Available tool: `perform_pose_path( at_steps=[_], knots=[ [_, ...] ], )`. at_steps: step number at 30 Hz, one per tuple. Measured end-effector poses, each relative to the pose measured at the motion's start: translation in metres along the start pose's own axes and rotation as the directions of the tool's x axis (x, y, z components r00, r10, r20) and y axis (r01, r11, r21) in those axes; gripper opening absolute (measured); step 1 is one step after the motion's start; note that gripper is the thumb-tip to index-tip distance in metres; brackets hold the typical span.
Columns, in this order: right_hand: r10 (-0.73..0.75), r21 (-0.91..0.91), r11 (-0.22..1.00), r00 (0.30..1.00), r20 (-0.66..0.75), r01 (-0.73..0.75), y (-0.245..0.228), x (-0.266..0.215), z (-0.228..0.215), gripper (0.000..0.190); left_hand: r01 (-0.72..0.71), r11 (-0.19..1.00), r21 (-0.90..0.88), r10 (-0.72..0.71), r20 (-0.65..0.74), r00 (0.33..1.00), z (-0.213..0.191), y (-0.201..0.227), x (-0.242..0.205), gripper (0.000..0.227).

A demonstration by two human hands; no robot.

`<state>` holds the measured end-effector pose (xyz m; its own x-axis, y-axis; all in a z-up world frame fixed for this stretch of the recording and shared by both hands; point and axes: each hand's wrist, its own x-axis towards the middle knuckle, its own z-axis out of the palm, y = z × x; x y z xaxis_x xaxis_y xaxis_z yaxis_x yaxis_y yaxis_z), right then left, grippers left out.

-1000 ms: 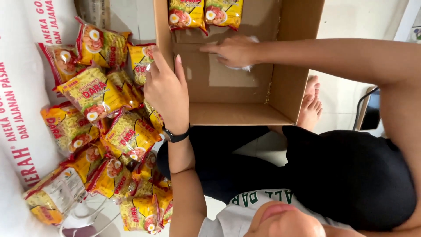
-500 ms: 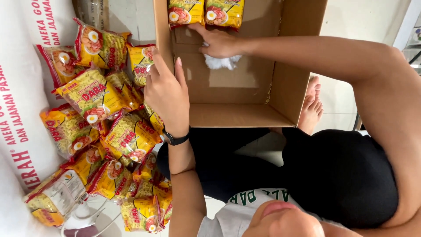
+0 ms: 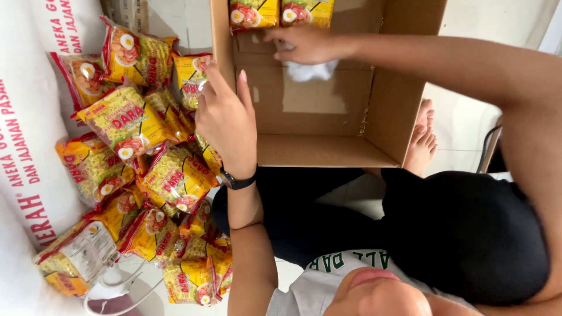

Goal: A person sits on the floor wiping individual packets of instant noodles with a cloth and placing them into a cardboard box.

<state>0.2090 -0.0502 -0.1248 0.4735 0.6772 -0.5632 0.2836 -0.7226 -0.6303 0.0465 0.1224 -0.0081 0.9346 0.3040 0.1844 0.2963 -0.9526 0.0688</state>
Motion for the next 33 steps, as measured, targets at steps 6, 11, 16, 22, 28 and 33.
perform_pose_path(
  at_steps=[6, 11, 16, 22, 28, 33],
  knots=[
    [0.298, -0.58, 0.793, 0.949, 0.098, -0.189, 0.017, -0.044, -0.04, 0.063, -0.028, 1.0, 0.0, 0.027, -0.082, 0.996, 0.006, -0.002, -0.003, 0.038],
    [0.336, -0.44, 0.84, 0.941, -0.033, -0.316, 0.067, -0.033, -0.026, 0.055, -0.03, 0.999, 0.015, 0.031, -0.077, 0.997, 0.009, -0.001, -0.004, 0.042],
    [0.387, -0.454, 0.805, 0.918, -0.087, -0.382, 0.084, -0.009, -0.012, 0.076, -0.026, 0.999, 0.023, 0.027, -0.068, 0.997, 0.01, -0.002, -0.004, 0.043],
    [0.365, -0.407, 0.831, 0.924, -0.115, -0.379, 0.078, -0.007, -0.015, 0.067, -0.018, 1.0, 0.019, 0.019, -0.064, 0.998, 0.012, -0.001, -0.004, 0.044],
    [0.297, -0.378, 0.864, 0.943, -0.153, -0.334, 0.087, -0.01, -0.015, 0.059, -0.01, 1.0, 0.0, 0.01, -0.048, 0.999, 0.013, 0.0, -0.003, 0.044],
    [0.207, -0.423, 0.867, 0.962, -0.175, -0.264, 0.095, -0.013, -0.013, 0.061, -0.017, 1.0, 0.006, 0.017, -0.046, 0.999, 0.014, -0.001, -0.004, 0.044]
  ],
)
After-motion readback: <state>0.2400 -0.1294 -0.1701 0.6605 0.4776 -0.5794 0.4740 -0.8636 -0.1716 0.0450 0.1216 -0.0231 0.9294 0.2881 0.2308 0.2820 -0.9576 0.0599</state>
